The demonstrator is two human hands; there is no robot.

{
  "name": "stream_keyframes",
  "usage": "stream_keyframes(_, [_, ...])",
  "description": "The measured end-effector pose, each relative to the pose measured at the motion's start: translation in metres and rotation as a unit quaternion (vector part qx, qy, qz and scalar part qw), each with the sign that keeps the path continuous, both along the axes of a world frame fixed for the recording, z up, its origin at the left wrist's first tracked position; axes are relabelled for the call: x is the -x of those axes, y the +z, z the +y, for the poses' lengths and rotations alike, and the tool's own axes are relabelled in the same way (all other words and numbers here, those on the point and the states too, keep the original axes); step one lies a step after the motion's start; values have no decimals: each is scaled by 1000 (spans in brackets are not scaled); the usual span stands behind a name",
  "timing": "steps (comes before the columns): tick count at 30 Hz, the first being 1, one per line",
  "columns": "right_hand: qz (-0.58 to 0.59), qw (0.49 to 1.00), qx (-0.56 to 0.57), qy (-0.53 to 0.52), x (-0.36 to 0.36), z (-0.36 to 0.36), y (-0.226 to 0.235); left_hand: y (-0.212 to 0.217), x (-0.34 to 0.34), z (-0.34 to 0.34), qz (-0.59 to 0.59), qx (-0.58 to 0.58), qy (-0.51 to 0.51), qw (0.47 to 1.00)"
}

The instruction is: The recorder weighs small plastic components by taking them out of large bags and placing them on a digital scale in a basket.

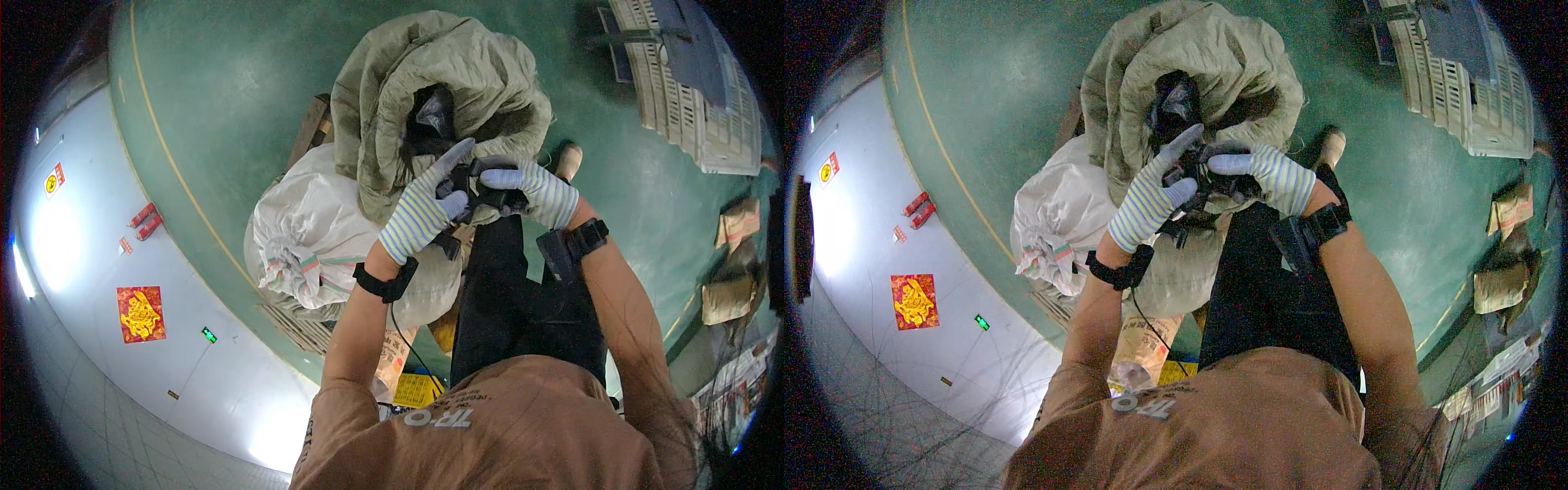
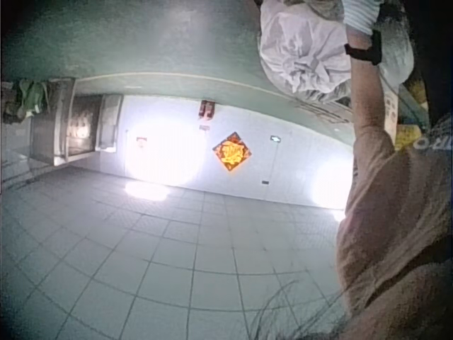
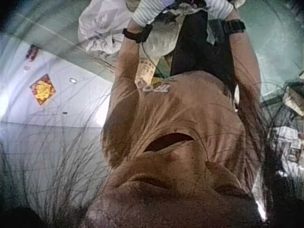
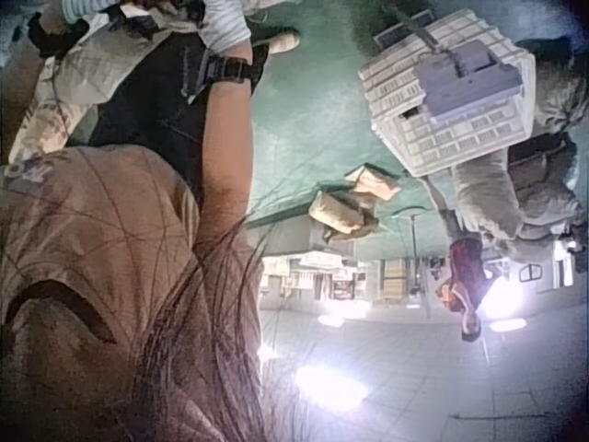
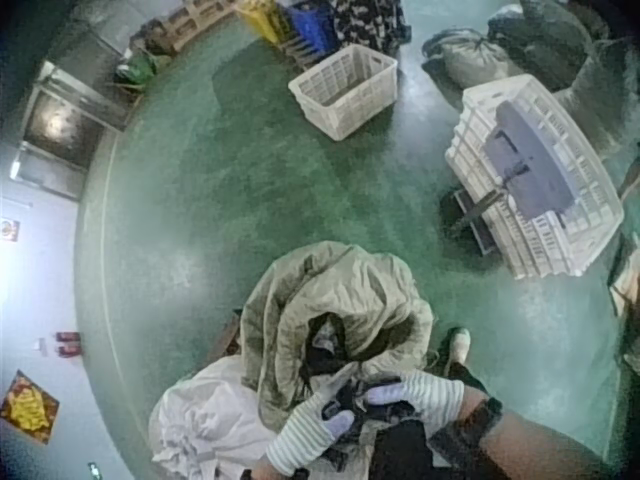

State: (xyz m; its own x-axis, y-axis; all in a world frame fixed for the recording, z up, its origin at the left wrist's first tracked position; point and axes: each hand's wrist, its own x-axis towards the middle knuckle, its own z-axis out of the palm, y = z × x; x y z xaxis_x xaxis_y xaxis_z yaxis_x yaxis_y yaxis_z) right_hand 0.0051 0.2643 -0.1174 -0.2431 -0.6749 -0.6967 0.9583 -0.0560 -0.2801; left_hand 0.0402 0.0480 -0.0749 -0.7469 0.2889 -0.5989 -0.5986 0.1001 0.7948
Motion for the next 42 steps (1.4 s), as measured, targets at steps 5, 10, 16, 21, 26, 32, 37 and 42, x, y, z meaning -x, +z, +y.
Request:
stream_keyframes(5, [83, 994, 5, 69, -1, -2, 5, -1, -1, 10, 118, 132, -148, 973])
stream_keyframes(10, [175, 981, -56, 55, -7, 1, 11, 4, 5, 19, 66, 177, -203, 961])
stream_keyframes(16, [79, 996, -40, -26, -16, 25, 13, 14, 14, 37, 45, 164, -192, 966])
stream_keyframes(21, [-29, 994, 40, -98, -11, 60, -1, 24, 16, 57, -38, 58, -99, 993])
stream_keyframes(26, [-96, 958, 137, -232, -8, 104, 0, 26, 18, 83, -67, -69, -14, 995])
stream_keyframes(32, [-106, 903, 179, -375, 3, 160, 16, 23, 16, 111, -78, -94, -3, 993])
stream_keyframes(37, [-77, 869, 166, -460, 4, 244, 22, 22, 16, 134, -79, -71, -20, 994])
stream_keyframes(42, [123, 843, -20, -522, 21, 418, -5, 22, 19, 158, -98, -91, 10, 991])
